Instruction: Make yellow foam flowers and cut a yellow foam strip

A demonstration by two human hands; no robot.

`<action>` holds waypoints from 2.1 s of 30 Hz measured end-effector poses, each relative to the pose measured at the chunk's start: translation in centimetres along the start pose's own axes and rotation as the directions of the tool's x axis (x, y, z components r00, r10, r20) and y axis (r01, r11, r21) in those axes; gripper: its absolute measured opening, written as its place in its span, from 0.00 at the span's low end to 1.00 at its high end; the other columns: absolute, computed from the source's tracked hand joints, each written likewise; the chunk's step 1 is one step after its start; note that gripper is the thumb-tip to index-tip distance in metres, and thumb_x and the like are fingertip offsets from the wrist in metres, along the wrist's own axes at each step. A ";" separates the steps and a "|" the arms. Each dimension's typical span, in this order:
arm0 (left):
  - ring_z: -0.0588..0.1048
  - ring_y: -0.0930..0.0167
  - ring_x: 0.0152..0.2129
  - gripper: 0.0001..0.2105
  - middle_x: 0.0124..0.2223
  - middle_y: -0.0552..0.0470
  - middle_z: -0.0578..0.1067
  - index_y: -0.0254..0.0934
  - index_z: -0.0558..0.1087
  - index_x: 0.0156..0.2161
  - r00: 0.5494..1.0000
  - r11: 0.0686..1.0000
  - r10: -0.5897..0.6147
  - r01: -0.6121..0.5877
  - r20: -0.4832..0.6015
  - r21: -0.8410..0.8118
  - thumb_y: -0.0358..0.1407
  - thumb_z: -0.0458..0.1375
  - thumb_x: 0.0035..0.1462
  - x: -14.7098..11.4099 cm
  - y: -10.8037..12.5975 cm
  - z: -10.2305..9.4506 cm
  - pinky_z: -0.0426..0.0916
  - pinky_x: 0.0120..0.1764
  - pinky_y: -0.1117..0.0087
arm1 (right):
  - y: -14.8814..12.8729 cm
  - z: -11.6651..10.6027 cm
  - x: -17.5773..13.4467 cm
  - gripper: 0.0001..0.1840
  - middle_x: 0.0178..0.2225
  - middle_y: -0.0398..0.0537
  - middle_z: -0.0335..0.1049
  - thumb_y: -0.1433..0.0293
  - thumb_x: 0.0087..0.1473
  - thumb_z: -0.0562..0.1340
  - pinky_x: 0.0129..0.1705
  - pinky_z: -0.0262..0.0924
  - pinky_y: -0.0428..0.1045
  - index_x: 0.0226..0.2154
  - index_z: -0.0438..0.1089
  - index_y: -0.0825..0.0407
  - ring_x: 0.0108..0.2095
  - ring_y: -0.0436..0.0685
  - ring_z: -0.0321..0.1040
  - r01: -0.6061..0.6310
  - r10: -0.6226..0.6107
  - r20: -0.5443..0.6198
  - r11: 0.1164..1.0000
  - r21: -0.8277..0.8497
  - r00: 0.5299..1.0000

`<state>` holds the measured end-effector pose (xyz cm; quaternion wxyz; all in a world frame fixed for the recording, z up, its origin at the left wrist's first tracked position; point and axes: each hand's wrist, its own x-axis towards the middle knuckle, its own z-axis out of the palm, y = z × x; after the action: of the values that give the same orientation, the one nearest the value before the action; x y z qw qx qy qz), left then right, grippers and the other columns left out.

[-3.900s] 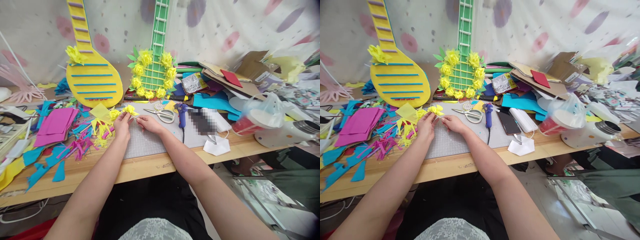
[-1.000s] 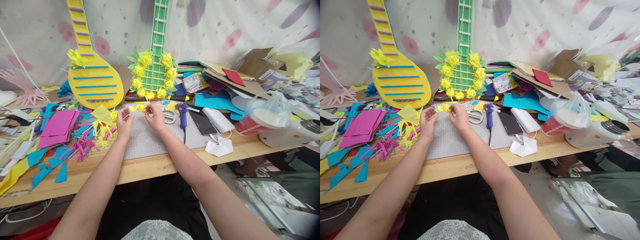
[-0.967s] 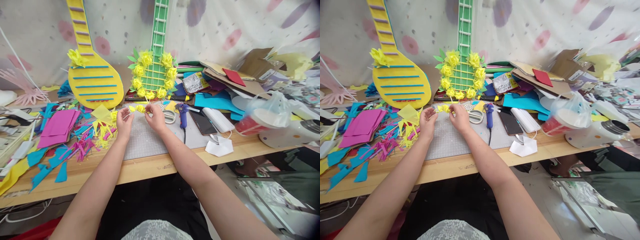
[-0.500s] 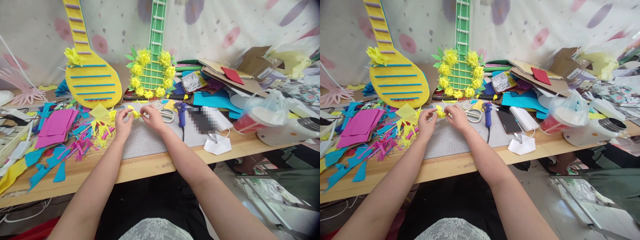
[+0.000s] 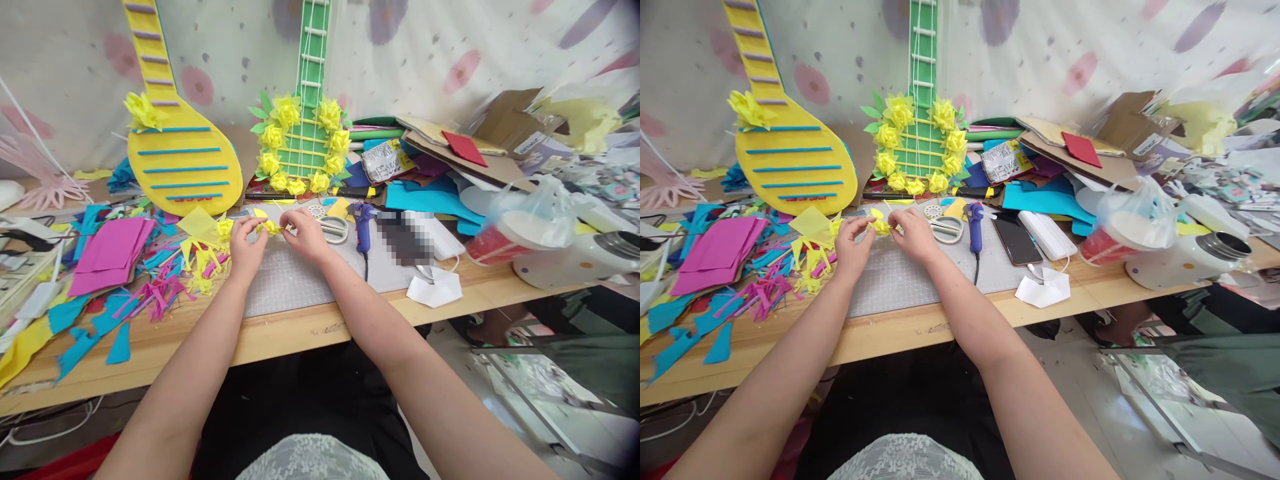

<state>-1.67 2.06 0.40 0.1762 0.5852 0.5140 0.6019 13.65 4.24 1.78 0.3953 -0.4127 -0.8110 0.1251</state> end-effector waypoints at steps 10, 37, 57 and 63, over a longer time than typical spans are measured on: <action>0.69 0.70 0.41 0.11 0.39 0.50 0.68 0.38 0.76 0.35 1.000 1.000 -0.017 0.017 -0.022 0.004 0.27 0.57 0.45 0.0 0.1 0.1 0.66 0.47 0.67 | -0.1 0.1 0.0 0.05 0.31 0.47 0.67 0.75 0.48 0.56 0.39 0.54 0.49 0.32 0.63 0.51 0.39 0.56 0.60 0.008 -0.008 0.011 1.000 -0.016 1.000; 0.71 0.72 0.36 0.05 0.36 0.52 0.72 0.38 0.70 0.35 0.977 0.977 0.213 -0.214 -0.019 -0.019 0.28 0.54 0.53 -0.3 0.4 -0.4 0.66 0.40 0.71 | -0.7 0.4 0.6 0.20 0.36 0.40 0.64 0.68 0.39 0.66 0.32 0.64 0.47 0.36 0.58 0.48 0.30 0.48 0.67 -0.511 0.408 0.462 0.013 0.859 0.787; 0.74 0.72 0.28 0.13 0.31 0.49 0.75 0.33 0.72 0.35 0.746 0.556 -0.569 0.659 0.346 -0.507 0.32 0.61 0.40 0.6 2.6 -0.4 0.70 0.31 0.72 | 0.8 0.3 0.7 0.26 0.43 0.41 0.63 0.70 0.31 0.68 0.37 0.61 0.45 0.37 0.60 0.46 0.40 0.50 0.64 -0.378 0.422 0.245 0.267 0.887 0.873; 0.74 0.73 0.28 0.15 0.31 0.51 0.75 0.33 0.73 0.33 0.757 0.626 -0.568 0.652 0.322 -0.427 0.36 0.66 0.37 0.5 2.3 -0.5 0.70 0.32 0.72 | 1.1 0.5 0.7 0.26 0.41 0.42 0.63 0.69 0.32 0.67 0.41 0.61 0.48 0.37 0.60 0.47 0.41 0.52 0.63 -0.343 0.390 0.188 0.381 0.858 0.902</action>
<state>-1.34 1.29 2.64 0.5593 0.3511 0.4858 0.5726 13.71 5.51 1.26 0.5300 -0.3228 -0.5097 0.5959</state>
